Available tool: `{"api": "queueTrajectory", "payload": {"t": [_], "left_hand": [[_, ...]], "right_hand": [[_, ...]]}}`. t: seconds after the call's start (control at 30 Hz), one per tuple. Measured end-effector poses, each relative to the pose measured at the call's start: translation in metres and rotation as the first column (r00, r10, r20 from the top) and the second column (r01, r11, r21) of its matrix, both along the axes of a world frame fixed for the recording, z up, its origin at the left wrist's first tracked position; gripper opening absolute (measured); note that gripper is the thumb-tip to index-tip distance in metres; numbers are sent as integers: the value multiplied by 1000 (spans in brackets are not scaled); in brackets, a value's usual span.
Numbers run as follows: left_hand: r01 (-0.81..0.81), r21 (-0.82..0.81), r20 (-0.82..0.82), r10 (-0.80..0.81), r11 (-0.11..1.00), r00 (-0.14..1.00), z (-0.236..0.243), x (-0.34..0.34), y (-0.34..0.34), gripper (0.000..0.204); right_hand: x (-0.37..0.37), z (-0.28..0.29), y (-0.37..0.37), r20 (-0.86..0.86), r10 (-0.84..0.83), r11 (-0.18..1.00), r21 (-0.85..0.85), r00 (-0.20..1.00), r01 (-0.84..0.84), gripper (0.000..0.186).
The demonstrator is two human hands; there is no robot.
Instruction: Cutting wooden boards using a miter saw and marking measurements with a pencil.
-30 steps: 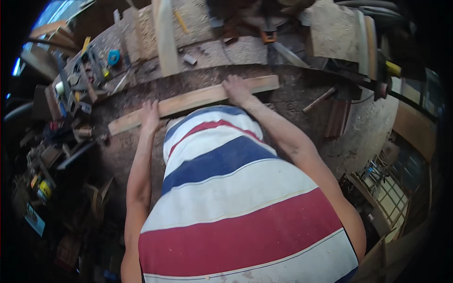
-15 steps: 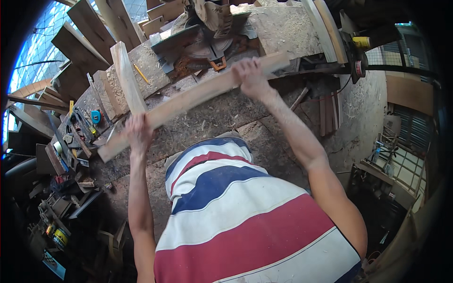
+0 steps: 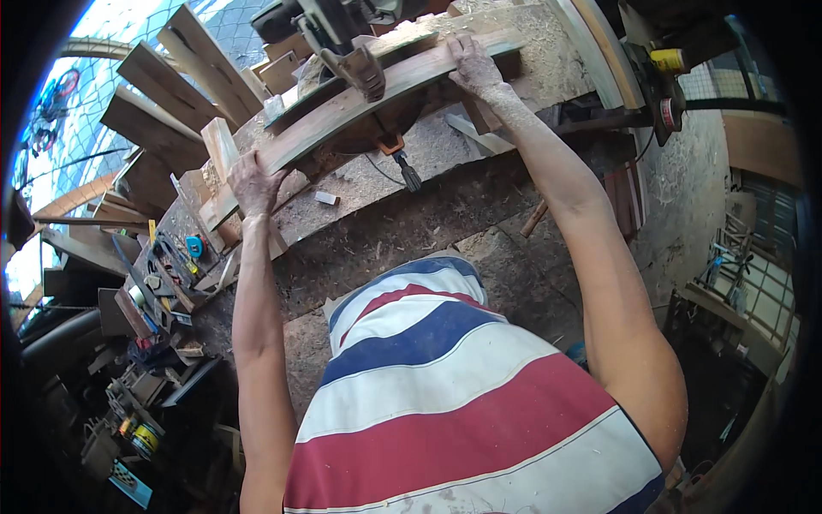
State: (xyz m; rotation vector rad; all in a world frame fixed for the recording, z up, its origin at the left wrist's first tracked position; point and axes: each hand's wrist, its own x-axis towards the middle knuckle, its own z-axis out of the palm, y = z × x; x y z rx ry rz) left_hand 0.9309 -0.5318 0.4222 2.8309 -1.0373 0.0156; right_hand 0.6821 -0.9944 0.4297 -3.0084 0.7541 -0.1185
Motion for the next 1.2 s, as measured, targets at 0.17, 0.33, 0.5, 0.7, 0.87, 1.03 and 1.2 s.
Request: {"api": "queueTrajectory", "payload": {"t": [0.17, 0.33, 0.5, 0.7, 0.87, 1.03, 1.2], "left_hand": [[194, -99, -14, -196, 976, 980, -5, 33, -14, 86], [248, -11, -106, -248, 969, 963, -10, 44, -28, 82], [259, -59, -181, -266, 964, 947, -13, 46, -37, 82], [278, -97, -180, -292, 956, 939, -11, 43, -38, 83], [283, -91, -107, -292, 955, 951, -10, 40, -37, 80], [325, -126, -82, -336, 937, 938, -8, 39, -35, 78], [343, -95, -106, -352, 934, 930, -6, 39, -40, 78]], "right_hand": [[-2, -21, -18, 229, 2, 997, -76, 973, 16, 67], [6, -28, -29, 236, 23, 996, -85, 972, -3, 55], [67, 122, -50, 113, 142, 941, 294, 983, -169, 53], [164, 281, 61, 283, -204, 767, 641, 937, -27, 66], [171, 270, 67, 326, -443, 763, 626, 835, 160, 67], [148, 234, 79, 418, -495, 793, 576, 762, 199, 56], [92, 206, 102, 359, -504, 754, 626, 785, 198, 81]]}}
